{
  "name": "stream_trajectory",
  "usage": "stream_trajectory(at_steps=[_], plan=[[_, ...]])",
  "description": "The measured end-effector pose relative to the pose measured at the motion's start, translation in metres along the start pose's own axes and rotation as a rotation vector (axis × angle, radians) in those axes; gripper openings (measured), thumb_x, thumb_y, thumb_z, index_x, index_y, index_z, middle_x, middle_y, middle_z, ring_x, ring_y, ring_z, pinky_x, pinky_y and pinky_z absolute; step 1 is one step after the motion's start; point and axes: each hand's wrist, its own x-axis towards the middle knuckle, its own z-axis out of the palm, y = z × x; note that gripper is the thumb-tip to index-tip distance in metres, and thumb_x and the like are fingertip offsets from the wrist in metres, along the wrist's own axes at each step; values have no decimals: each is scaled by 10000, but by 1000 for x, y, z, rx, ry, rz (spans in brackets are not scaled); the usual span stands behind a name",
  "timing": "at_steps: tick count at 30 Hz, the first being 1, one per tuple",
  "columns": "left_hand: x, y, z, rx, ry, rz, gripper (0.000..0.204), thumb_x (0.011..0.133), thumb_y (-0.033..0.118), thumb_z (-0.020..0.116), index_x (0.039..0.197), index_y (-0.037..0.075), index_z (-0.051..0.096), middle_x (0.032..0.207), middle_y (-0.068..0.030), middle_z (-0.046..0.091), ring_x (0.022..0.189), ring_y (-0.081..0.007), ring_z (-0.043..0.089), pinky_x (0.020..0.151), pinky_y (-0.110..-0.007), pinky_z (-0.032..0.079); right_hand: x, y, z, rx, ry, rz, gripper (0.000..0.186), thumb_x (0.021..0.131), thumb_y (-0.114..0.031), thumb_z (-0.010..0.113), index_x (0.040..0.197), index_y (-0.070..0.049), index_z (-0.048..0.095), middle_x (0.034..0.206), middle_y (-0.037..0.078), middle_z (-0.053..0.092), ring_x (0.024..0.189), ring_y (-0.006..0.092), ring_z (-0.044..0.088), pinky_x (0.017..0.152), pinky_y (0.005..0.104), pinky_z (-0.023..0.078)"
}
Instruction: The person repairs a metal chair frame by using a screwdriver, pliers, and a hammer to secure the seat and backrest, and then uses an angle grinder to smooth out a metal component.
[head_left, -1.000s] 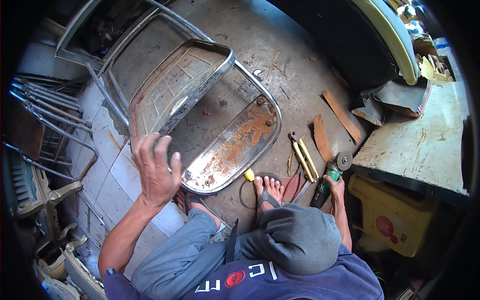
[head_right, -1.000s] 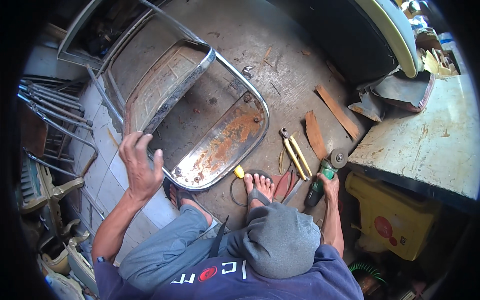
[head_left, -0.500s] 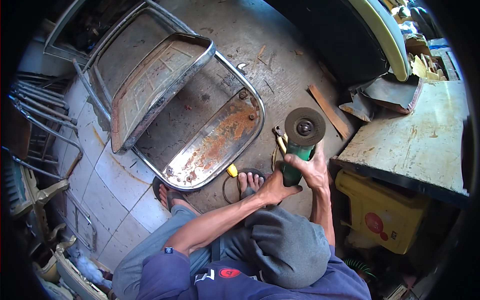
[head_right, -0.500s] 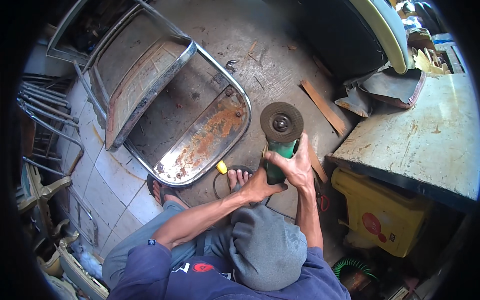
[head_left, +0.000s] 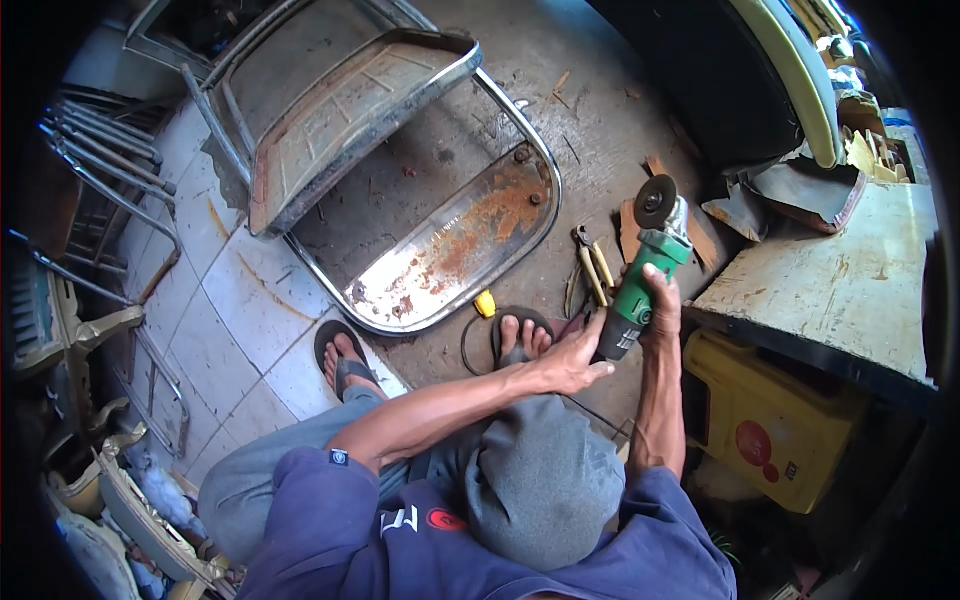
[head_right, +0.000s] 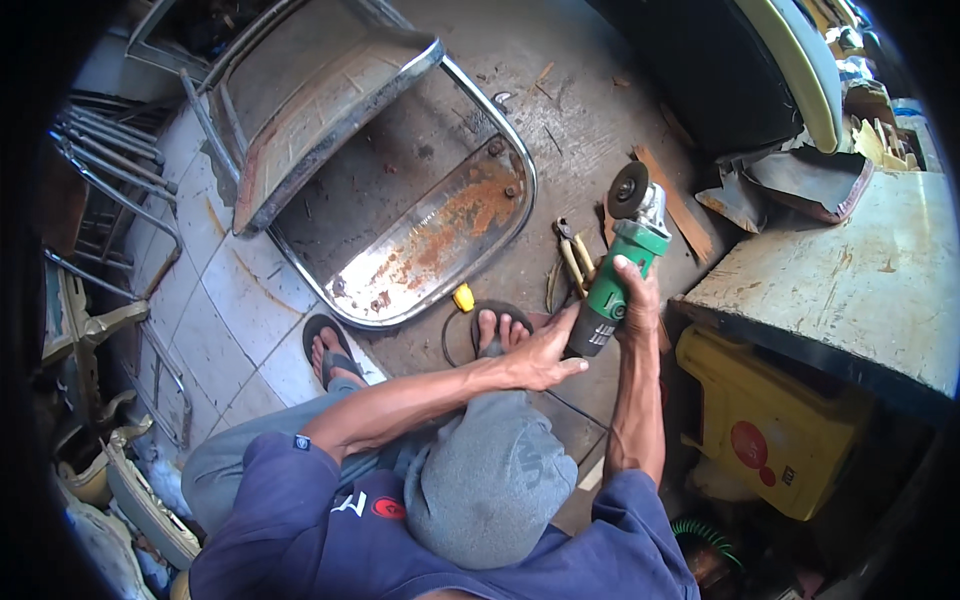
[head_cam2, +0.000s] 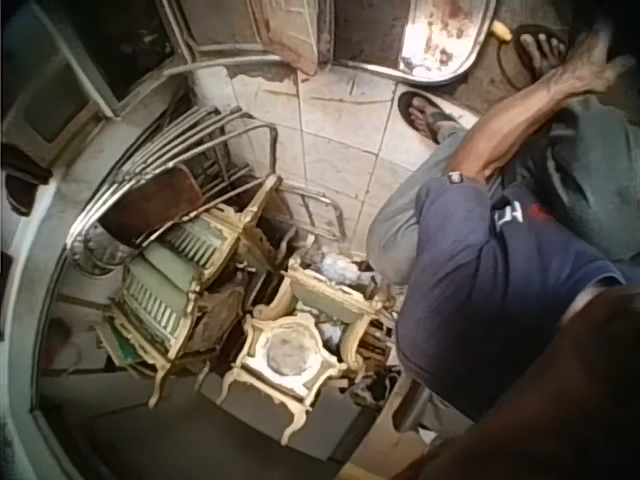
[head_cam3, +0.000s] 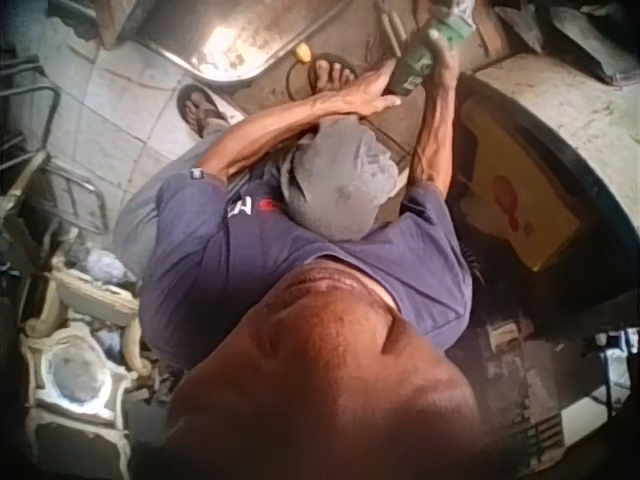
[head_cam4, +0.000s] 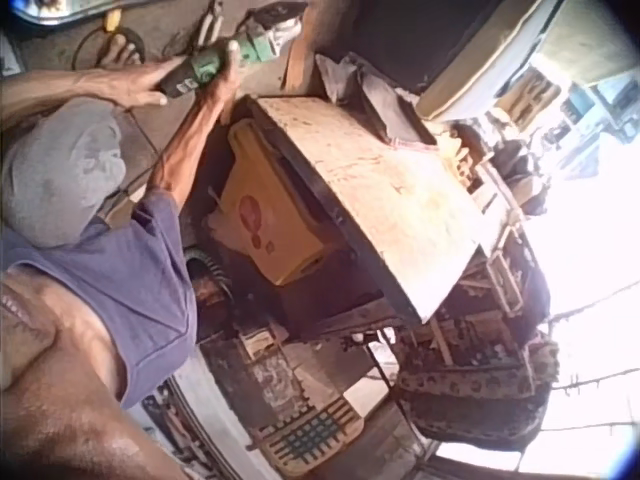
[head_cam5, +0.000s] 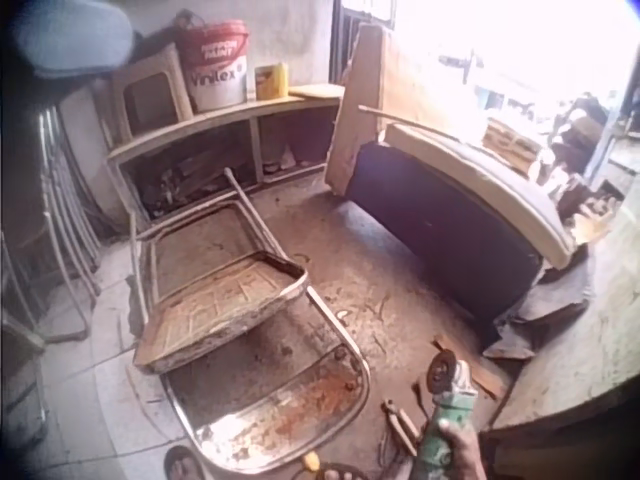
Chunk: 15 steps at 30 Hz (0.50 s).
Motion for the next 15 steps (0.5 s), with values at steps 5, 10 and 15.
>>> stream_trajectory(at_steps=[5, 10, 15], plan=[[29, 31, -3, -222, 41, -14, 625, 884, 93, 633, 1421, 15, 321, 984, -360, 627, 947, -560, 627, 811, -566, 484, 8, -52, 10, -105, -9, -83, 475, 851, -379, 756, 1103, -7, 599, 889, 114, 670, 724, 210, 703, 649, 350, 603], [33, 47, 13, -194, 349, 143, 538, 929, 83, 587, 1393, 5, 326, 853, -203, 639, 746, -351, 688, 704, -463, 524, 10, -95, 51, -208, -4, -114, 416, 841, -373, 752, 1027, -41, 582, 804, 82, 643, 630, 172, 660, 564, 303, 554], [12, 32, 9, -242, 330, 74, 577, 938, 136, 622, 1371, -40, 283, 912, -228, 632, 749, -334, 701, 717, -445, 537, 10, -81, 70, -313, -54, -28, 394, 841, -318, 748, 1065, -36, 586, 837, 71, 637, 651, 160, 644, 585, 300, 543]])
